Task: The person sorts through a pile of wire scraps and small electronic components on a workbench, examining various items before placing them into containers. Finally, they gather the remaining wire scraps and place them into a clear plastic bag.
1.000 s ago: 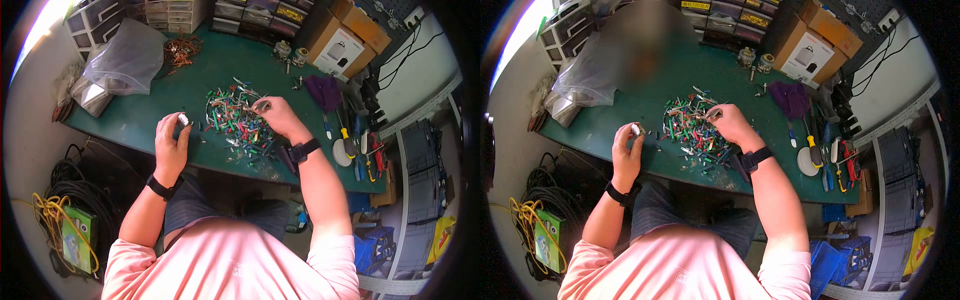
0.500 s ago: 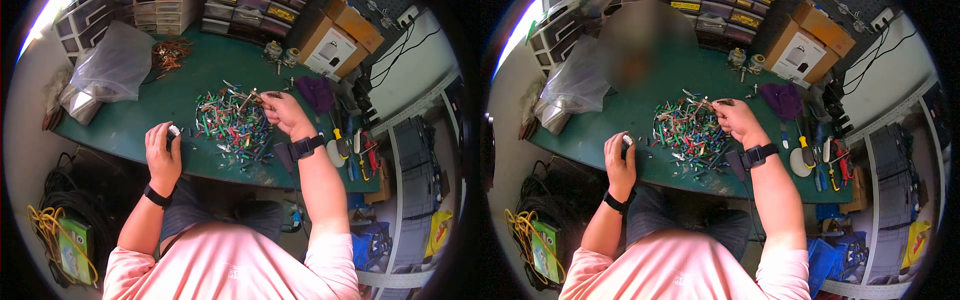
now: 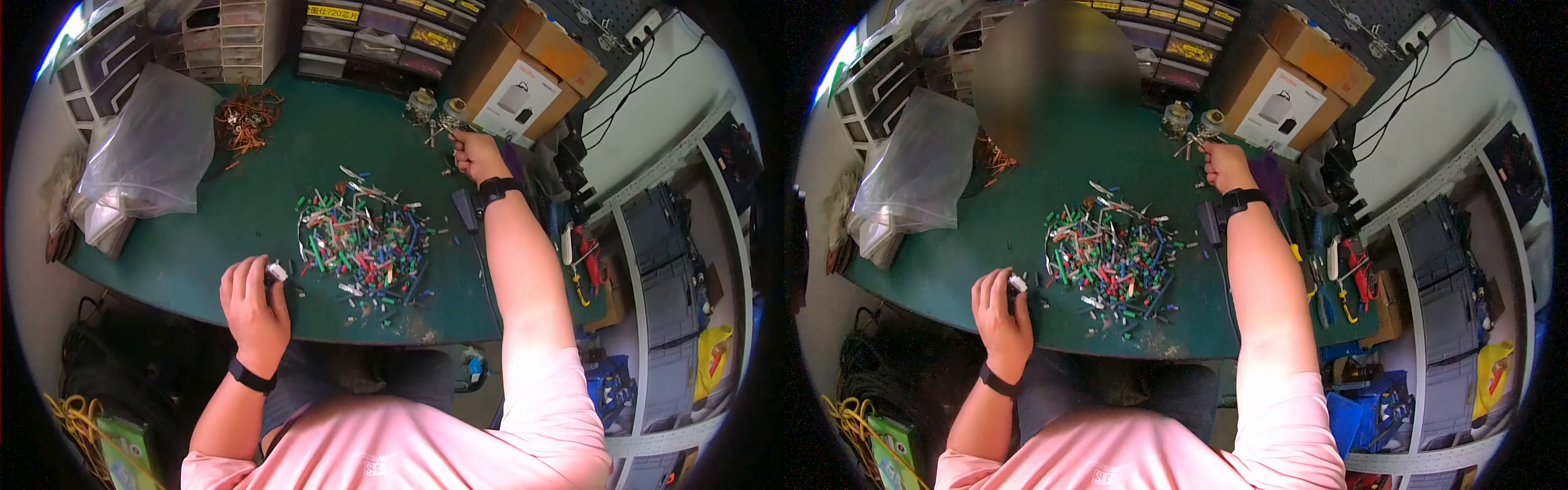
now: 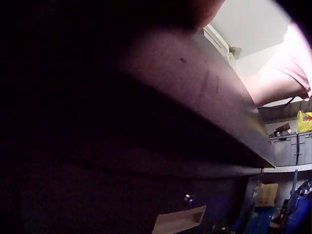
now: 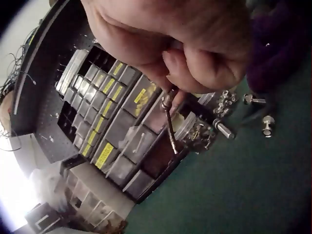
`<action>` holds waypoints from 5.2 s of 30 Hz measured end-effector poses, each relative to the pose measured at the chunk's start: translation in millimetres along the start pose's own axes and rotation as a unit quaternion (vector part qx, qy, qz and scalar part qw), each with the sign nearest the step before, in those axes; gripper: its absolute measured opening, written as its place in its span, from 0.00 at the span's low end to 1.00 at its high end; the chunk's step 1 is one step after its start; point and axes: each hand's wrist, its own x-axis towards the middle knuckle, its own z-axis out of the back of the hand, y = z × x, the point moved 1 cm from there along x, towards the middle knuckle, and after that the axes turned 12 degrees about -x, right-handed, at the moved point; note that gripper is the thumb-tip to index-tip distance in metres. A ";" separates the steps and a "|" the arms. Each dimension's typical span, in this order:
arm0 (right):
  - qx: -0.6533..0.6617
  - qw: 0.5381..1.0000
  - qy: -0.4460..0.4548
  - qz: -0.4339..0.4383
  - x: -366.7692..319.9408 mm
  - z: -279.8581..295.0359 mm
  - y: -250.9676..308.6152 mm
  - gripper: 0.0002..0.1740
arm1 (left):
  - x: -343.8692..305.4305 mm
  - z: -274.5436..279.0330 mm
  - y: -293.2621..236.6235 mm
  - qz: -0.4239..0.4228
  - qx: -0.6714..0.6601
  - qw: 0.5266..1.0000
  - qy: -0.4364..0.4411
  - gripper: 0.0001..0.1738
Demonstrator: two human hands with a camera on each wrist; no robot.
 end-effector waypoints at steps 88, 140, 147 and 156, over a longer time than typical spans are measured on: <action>0.444 0.894 0.055 0.031 -348.8 96.6 -188.3 0.22 | -36.9 -35.4 -155.9 -0.133 -0.282 0.892 0.327 0.15; 0.434 0.839 -0.299 -0.134 -360.5 204.8 -411.7 0.08 | -34.4 -37.3 -140.3 -0.055 -0.235 0.910 0.337 0.10; 0.284 0.830 -0.292 -0.380 -451.8 162.0 -634.2 0.12 | -33.8 -36.0 -135.8 -0.047 -0.213 0.921 0.323 0.10; 0.296 0.781 -0.308 -0.456 -479.8 143.8 -671.4 0.09 | -13.3 -20.6 -123.1 -0.028 -0.143 0.959 0.242 0.08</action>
